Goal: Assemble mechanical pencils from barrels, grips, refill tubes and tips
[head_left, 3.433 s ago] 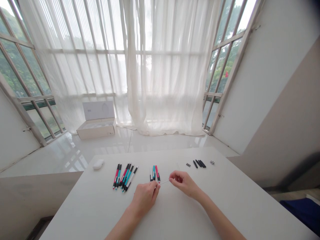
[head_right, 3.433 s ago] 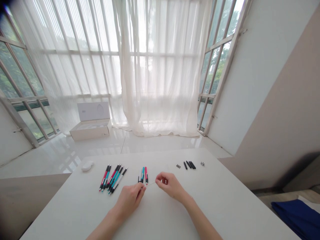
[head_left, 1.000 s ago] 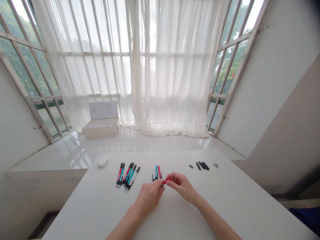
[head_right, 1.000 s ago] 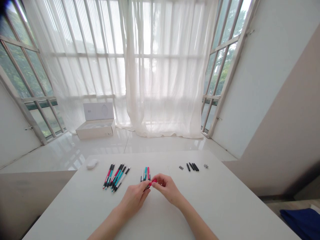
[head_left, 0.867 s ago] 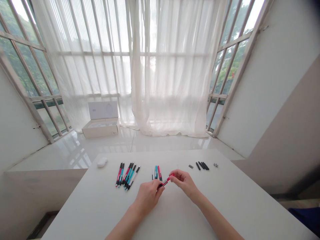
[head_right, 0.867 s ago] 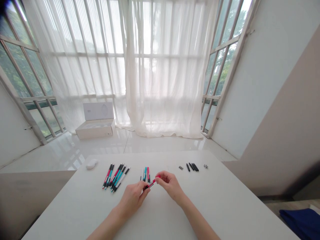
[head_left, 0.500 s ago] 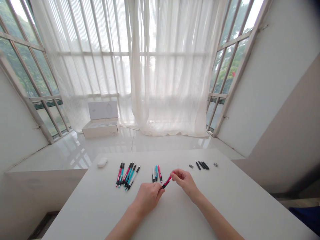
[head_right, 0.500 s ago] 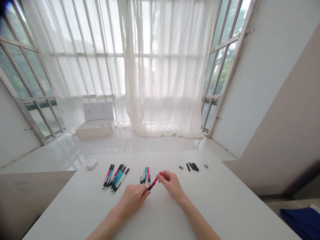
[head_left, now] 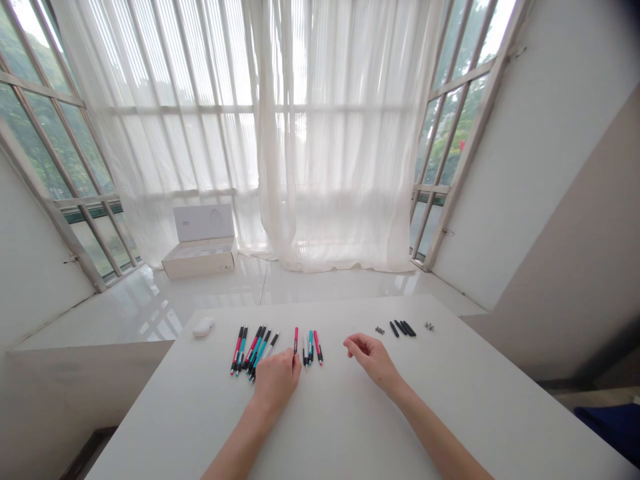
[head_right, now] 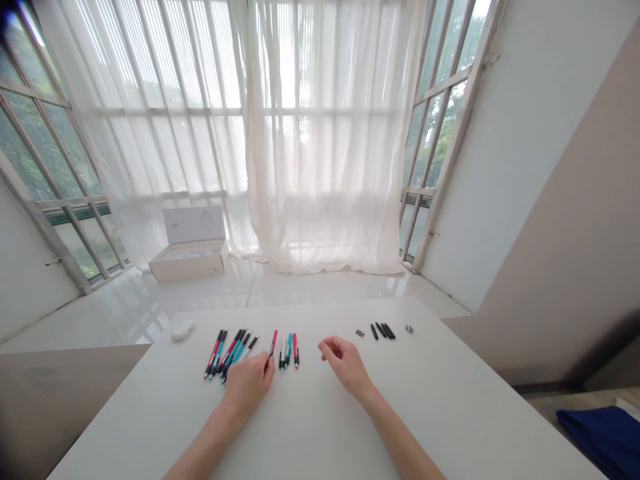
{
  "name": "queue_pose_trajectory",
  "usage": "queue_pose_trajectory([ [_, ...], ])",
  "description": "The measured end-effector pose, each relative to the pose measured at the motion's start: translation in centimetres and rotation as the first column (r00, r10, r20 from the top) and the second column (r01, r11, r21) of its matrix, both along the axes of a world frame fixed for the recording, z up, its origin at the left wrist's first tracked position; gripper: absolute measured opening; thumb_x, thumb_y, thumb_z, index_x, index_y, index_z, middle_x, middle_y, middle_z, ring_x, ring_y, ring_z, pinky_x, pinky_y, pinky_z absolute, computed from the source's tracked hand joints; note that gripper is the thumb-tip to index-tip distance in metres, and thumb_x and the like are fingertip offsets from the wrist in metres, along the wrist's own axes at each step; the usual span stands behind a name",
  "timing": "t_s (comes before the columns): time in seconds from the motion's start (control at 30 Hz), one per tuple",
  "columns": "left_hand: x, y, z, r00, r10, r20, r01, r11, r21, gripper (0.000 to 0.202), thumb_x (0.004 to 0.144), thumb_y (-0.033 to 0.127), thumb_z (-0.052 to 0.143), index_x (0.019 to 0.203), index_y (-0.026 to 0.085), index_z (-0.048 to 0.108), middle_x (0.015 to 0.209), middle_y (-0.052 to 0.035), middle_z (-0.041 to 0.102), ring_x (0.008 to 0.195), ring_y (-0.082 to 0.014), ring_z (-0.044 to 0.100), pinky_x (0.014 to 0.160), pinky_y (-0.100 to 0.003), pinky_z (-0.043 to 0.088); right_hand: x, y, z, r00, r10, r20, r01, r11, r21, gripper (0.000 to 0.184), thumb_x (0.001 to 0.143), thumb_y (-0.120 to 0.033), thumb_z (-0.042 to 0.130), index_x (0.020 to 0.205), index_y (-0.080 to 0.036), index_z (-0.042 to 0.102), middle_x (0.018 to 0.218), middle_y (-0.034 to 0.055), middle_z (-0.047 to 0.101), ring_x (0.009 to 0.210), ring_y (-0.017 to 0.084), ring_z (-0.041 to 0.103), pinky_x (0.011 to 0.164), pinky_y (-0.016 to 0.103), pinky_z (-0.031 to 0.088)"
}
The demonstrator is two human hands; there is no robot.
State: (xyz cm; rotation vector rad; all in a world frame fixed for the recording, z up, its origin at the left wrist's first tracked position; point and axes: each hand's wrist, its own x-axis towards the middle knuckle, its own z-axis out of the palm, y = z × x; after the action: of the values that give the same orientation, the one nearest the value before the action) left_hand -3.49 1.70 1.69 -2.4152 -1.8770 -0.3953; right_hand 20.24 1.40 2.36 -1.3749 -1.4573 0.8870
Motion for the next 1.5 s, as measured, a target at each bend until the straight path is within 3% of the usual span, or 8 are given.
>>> queue_pose_trajectory([
  [0.3, 0.4, -0.7, 0.5, 0.984, -0.173, -0.043, 0.169, 0.981, -0.092, 0.028, 0.095, 0.027, 0.038, 0.077, 0.02, 0.059, 0.075, -0.004, 0.07, 0.071, -0.0196, 0.067, 0.058, -0.027, 0.034, 0.1, 0.1, -0.2, 0.998, 0.03, 0.058, -0.03, 1.0, 0.005, 0.028, 0.083, -0.043, 0.054, 0.073, -0.018, 0.062, 0.063, 0.0, 0.058, 0.056, 0.012, 0.044, 0.052, 0.024, 0.035],
  [0.67, 0.2, -0.6, 0.4, 0.976, -0.217, -0.026, 0.212, 0.969, -0.126, 0.028, 0.096, 0.032, 0.038, 0.082, 0.02, 0.058, 0.079, -0.0055, 0.07, 0.075, -0.0211, 0.067, 0.061, -0.027, 0.038, 0.2, 0.3, -0.7, 0.996, 0.045, 0.08, -0.045, 0.999, 0.004, 0.027, 0.082, -0.042, 0.053, 0.072, -0.018, 0.062, 0.062, -0.0005, 0.059, 0.055, 0.012, 0.045, 0.053, 0.024, 0.035],
  [0.9, -0.1, -0.2, 0.7, 0.995, -0.095, -0.03, 0.091, 0.99, -0.109, 0.029, 0.099, 0.029, 0.033, 0.089, 0.02, 0.059, 0.08, -0.0046, 0.069, 0.074, -0.0198, 0.067, 0.06, -0.026, 0.04, 0.3, 0.2, -0.6, 0.996, 0.033, 0.083, -0.033, 0.999, 0.004, 0.027, 0.082, -0.042, 0.054, 0.073, -0.018, 0.062, 0.061, -0.0008, 0.059, 0.054, 0.012, 0.045, 0.053, 0.025, 0.035],
  [1.13, -3.0, 1.3, 1.8, 0.981, 0.164, -0.107, -0.165, 0.986, -0.006, 0.021, 0.094, 0.024, 0.045, 0.096, 0.017, 0.064, 0.099, -0.011, 0.067, 0.097, -0.0258, 0.063, 0.076, -0.032, 0.046, 0.2, 0.0, -0.2, 0.995, 0.044, 0.094, -0.043, 0.999, -0.005, 0.029, 0.082, -0.045, 0.054, 0.073, -0.018, 0.062, 0.062, -0.0008, 0.059, 0.054, 0.012, 0.047, 0.054, 0.025, 0.035],
  [1.4, -3.6, 1.5, 1.5, 0.975, 0.187, -0.12, -0.19, 0.981, -0.022, 0.018, 0.092, 0.025, 0.048, 0.087, 0.017, 0.064, 0.091, -0.01, 0.068, 0.091, -0.0258, 0.064, 0.07, -0.032, 0.048, 0.2, -0.2, -0.1, 0.991, 0.038, 0.132, -0.043, 0.998, 0.038, 0.034, 0.083, -0.05, 0.052, 0.073, -0.019, 0.062, 0.061, 0.0, 0.06, 0.055, 0.014, 0.048, 0.055, 0.026, 0.037],
  [1.5, -3.0, 1.2, 1.8, 0.993, 0.108, -0.055, -0.104, 0.993, 0.058, 0.018, 0.092, 0.022, 0.047, 0.084, 0.016, 0.062, 0.088, -0.0093, 0.066, 0.088, -0.0243, 0.063, 0.072, -0.032, 0.047, 0.1, -0.2, -0.2, 0.985, 0.034, 0.166, -0.044, 0.997, 0.057, 0.036, 0.084, -0.052, 0.051, 0.073, -0.019, 0.062, 0.061, 0.0002, 0.06, 0.056, 0.014, 0.05, 0.057, 0.027, 0.039],
])
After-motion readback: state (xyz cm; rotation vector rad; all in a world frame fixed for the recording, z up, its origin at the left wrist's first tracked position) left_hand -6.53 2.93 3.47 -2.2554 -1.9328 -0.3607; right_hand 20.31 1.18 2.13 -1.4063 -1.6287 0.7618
